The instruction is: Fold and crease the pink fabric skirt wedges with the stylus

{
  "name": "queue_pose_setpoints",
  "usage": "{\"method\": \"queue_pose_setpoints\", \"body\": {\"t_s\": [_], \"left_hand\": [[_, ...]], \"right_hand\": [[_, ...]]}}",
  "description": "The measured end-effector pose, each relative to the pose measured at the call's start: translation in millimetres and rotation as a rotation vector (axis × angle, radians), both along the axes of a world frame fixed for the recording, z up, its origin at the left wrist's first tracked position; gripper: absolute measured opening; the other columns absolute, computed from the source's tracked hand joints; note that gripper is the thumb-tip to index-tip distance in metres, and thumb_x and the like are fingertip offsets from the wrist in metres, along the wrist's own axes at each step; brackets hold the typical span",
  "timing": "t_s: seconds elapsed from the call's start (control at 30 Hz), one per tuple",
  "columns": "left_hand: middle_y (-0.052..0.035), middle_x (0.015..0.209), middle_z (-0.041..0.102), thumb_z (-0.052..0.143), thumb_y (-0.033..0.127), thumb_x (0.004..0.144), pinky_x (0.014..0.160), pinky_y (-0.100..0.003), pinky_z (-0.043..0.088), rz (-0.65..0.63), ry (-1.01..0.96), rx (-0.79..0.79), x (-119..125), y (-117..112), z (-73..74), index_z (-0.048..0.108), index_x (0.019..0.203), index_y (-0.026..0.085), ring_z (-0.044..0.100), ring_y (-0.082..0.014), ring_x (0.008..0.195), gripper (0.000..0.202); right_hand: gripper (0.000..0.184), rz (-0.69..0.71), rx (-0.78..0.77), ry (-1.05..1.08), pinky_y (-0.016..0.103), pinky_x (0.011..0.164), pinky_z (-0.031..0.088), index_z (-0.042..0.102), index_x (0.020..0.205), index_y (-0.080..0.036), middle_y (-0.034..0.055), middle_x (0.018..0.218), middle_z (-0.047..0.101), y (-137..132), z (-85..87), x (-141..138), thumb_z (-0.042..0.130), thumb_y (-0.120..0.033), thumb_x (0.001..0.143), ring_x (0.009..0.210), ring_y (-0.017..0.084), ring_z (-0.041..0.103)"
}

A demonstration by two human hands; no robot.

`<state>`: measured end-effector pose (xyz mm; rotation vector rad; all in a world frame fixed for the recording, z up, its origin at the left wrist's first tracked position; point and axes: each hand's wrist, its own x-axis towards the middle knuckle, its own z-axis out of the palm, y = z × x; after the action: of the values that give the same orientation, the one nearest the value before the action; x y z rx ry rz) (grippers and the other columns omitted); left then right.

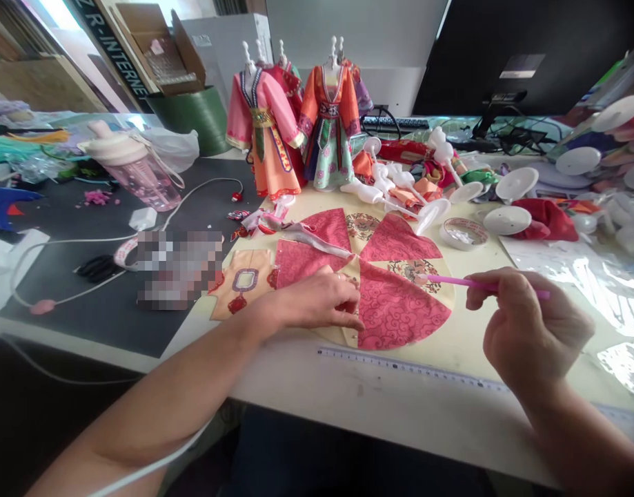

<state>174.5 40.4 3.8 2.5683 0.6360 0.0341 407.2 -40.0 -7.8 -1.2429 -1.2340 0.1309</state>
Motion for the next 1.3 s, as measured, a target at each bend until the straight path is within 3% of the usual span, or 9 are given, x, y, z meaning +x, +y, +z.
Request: {"method": "queue_pose_setpoints", "body": {"t_s": [0.33, 0.5, 0.57, 0.63, 0.73, 0.83, 0.97, 1.13, 1.3], "left_hand": [[0.0038, 0.063, 0.050, 0.070, 0.042, 0.075, 0.078, -0.033, 0.033, 0.017, -0.030, 0.081, 6.7, -9.3, -3.8, 0.048, 0.059, 0.017, 0.045, -0.0121, 0.066, 0.037], [0.0029, 0.064, 0.054, 0.058, 0.046, 0.083, 0.080, -0.033, 0.033, 0.015, -0.024, 0.066, 5.2, -3.3, -4.9, 0.051, 0.063, 0.017, 0.047, -0.0120, 0.065, 0.036], [0.0024, 0.065, 0.057, 0.050, 0.047, 0.089, 0.080, -0.032, 0.034, 0.074, -0.041, 0.087, 2.0, 3.7, -4.0, 0.054, 0.067, 0.017, 0.049, -0.0117, 0.064, 0.038], [0.0001, 0.070, 0.061, 0.047, 0.044, 0.091, 0.077, -0.031, 0.035, 0.207, -0.052, 0.206, -2.3, 10.5, -2.5, 0.058, 0.072, 0.017, 0.052, -0.0131, 0.067, 0.035], [-0.0039, 0.074, 0.064, 0.048, 0.039, 0.090, 0.072, -0.031, 0.036, 0.386, 0.030, 0.427, -9.2, 15.6, 0.8, 0.061, 0.076, 0.017, 0.055, -0.0166, 0.072, 0.029], [-0.0060, 0.073, 0.064, 0.046, 0.037, 0.089, 0.068, -0.031, 0.037, 0.476, 0.164, 0.531, -13.5, 13.5, 4.8, 0.064, 0.086, 0.017, 0.056, -0.0187, 0.070, 0.027], [-0.0088, 0.071, 0.064, 0.041, 0.036, 0.091, 0.061, -0.031, 0.037, 0.504, 0.293, 0.555, -12.8, 7.6, 7.8, 0.058, 0.113, 0.013, 0.059, -0.0222, 0.067, 0.037], [-0.0093, 0.073, 0.066, 0.039, 0.033, 0.091, 0.063, -0.031, 0.041, 0.507, 0.343, 0.523, -13.3, 11.6, 4.7, 0.035, 0.137, 0.007, 0.063, -0.0226, 0.069, 0.053], [-0.0118, 0.088, 0.070, 0.044, 0.028, 0.090, 0.092, -0.045, 0.038, 0.496, 0.301, 0.542, -22.2, 24.5, -4.1, 0.033, 0.140, 0.009, 0.063, -0.0254, 0.091, 0.054]], "right_hand": [[0.017, 0.038, 0.044, 0.077, 0.031, 0.054, 0.042, 0.069, 0.069, -0.019, -0.0010, 0.052, 0.057, 0.5, 2.5, -2.4, 0.057, -0.021, 0.082, 0.050, 0.012, 0.053], [0.017, 0.035, 0.073, 0.077, 0.031, 0.053, 0.042, 0.069, 0.071, -0.018, -0.0011, 0.052, 0.056, -0.2, 3.1, -1.3, 0.056, -0.021, 0.082, 0.049, 0.012, 0.053], [0.018, 0.032, 0.102, 0.094, 0.031, 0.054, 0.044, 0.070, 0.076, -0.018, -0.0026, 0.049, 0.054, -1.5, 3.7, -0.8, 0.054, -0.022, 0.085, 0.047, 0.011, 0.053], [0.019, 0.042, 0.090, 0.069, 0.031, 0.058, 0.047, 0.070, 0.088, -0.019, -0.0044, 0.047, 0.052, -3.0, 3.0, -0.2, 0.051, -0.023, 0.089, 0.047, 0.011, 0.053], [0.021, 0.128, -0.048, -0.125, 0.031, 0.067, 0.051, 0.065, 0.106, -0.022, -0.0026, 0.062, 0.062, -3.0, -2.7, 2.1, 0.050, -0.022, 0.090, 0.060, 0.012, 0.061], [0.023, 0.195, -0.135, -0.508, 0.037, 0.079, 0.051, 0.062, 0.109, -0.022, 0.0047, 0.088, 0.070, 1.6, -12.7, 5.5, 0.050, -0.020, 0.089, 0.083, 0.018, 0.065], [0.025, 0.148, -0.154, -0.916, 0.050, 0.094, 0.041, 0.060, 0.108, -0.016, 0.0093, 0.083, 0.070, 7.9, -23.2, 7.2, 0.044, -0.014, 0.089, 0.091, 0.024, 0.063], [0.023, 0.112, -0.134, -1.058, 0.050, 0.098, 0.038, 0.060, 0.102, -0.012, 0.0080, 0.073, 0.068, 3.7, -24.6, 0.3, 0.042, -0.010, 0.088, 0.077, 0.020, 0.064], [0.025, 0.230, 0.053, -1.006, 0.041, 0.093, 0.045, 0.054, 0.110, -0.011, 0.0064, 0.075, 0.069, -4.8, -20.3, -8.6, 0.047, -0.007, 0.086, 0.072, 0.017, 0.063]]}}
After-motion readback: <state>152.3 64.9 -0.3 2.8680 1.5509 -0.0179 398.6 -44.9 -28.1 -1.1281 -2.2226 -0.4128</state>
